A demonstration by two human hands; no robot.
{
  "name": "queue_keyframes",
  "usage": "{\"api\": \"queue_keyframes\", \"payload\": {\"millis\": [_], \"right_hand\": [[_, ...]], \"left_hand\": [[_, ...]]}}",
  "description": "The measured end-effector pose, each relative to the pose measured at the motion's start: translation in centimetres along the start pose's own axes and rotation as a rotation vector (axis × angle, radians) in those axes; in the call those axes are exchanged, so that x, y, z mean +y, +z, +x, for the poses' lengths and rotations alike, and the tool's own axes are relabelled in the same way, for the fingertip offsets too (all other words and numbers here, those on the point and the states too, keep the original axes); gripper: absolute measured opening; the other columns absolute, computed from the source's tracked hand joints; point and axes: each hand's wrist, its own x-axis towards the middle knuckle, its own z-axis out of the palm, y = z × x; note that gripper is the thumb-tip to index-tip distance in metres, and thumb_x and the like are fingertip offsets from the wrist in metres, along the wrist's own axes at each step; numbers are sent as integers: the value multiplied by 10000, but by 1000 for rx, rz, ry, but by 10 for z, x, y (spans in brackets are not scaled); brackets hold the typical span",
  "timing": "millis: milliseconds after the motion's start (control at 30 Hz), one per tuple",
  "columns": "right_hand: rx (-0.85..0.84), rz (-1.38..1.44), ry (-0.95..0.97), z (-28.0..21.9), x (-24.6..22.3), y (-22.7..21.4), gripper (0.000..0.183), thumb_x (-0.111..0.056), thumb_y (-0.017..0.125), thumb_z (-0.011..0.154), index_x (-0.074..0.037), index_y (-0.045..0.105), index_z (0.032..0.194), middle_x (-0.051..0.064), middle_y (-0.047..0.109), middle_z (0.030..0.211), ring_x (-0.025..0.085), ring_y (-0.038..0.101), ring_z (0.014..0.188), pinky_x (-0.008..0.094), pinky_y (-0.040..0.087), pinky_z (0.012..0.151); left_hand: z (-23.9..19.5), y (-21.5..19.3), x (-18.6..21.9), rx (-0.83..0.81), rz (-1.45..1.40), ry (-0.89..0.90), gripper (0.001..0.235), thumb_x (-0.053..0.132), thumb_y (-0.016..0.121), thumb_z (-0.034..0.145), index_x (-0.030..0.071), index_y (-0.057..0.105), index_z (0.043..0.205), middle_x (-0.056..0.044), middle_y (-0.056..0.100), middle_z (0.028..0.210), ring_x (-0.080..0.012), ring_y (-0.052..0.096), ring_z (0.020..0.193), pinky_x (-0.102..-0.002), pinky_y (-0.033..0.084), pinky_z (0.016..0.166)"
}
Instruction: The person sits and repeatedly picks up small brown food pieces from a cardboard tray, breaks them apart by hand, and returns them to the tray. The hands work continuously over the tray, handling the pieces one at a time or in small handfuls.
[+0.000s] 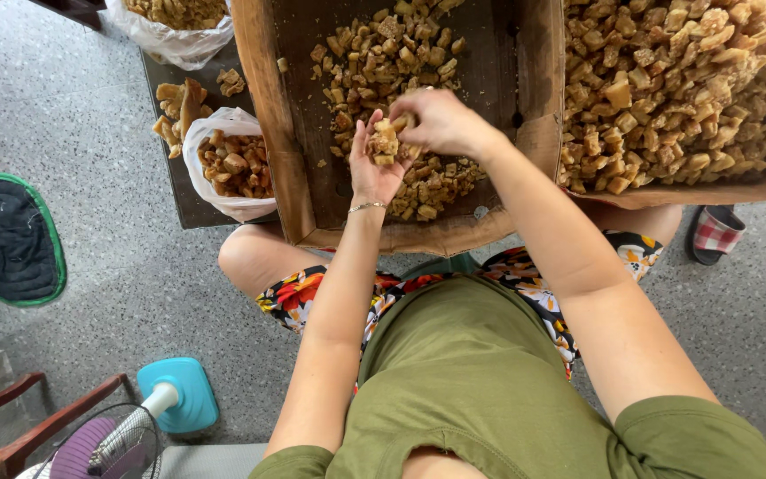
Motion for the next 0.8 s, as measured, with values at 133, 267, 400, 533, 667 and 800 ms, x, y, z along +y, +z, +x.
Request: {"api": "queue_keyframes", "payload": {"millis": [133, 267, 400, 533, 667, 800], "right_hand": [[-64, 42, 45, -1, -18, 31, 389, -237, 744, 900, -78, 675, 1247, 109, 680, 1171, 221, 631, 1097, 394, 521, 1035], [236, 195, 127, -1, 4, 58, 436, -402, 680, 963, -129, 682, 1304, 70, 680, 1245, 222, 632, 1124, 414, 519, 1029], [654, 1001, 137, 2, 31, 90, 532, -502, 595, 1032, -104, 641, 1381, 24, 642, 1394, 196, 561, 1312, 412, 378, 1132], [466, 1903, 186, 7, 47, 119, 564, -611, 497, 988, -182, 604, 1338, 67, 660, 1251, 243, 646, 1145, 463, 519, 1032], [460, 2115, -82, 12, 56, 129, 581, -575, 579, 1028, -90, 628, 1345, 108, 677, 1267, 249, 646, 1161, 430, 538, 1061], [438, 2250, -127, 10, 60, 123, 559, -533, 579, 991, -91, 648, 1327, 109, 688, 1256, 247, 657, 1147, 415, 560, 1044]], "left_hand": [[7, -15, 2, -5, -16, 37, 389, 479, 563, 1046, 164, 698, 1231, -82, 696, 1230, -234, 650, 1159, -421, 563, 964], [6, -16, 5, -77, -79, 70, 335, 426, 558, 1063, 164, 695, 1219, -79, 688, 1193, -253, 656, 1123, -425, 574, 998], [2, -2, 4, -29, 11, 181, 283, 347, 589, 994, 158, 691, 1178, -59, 709, 1209, -243, 671, 1064, -421, 563, 907], [0, 19, -20, 40, 563, 525, 243, 269, 613, 1007, 112, 694, 1173, -77, 699, 1221, -251, 654, 1125, -442, 561, 1008], [-9, 35, -34, -36, 1195, 953, 233, 226, 565, 1076, 70, 722, 1148, -83, 696, 1308, -257, 588, 1345, -440, 449, 1199], [-18, 48, -38, -93, 1254, 997, 305, 208, 491, 1132, 37, 735, 1200, -100, 704, 1355, -286, 561, 1414, -443, 336, 1282]]}}
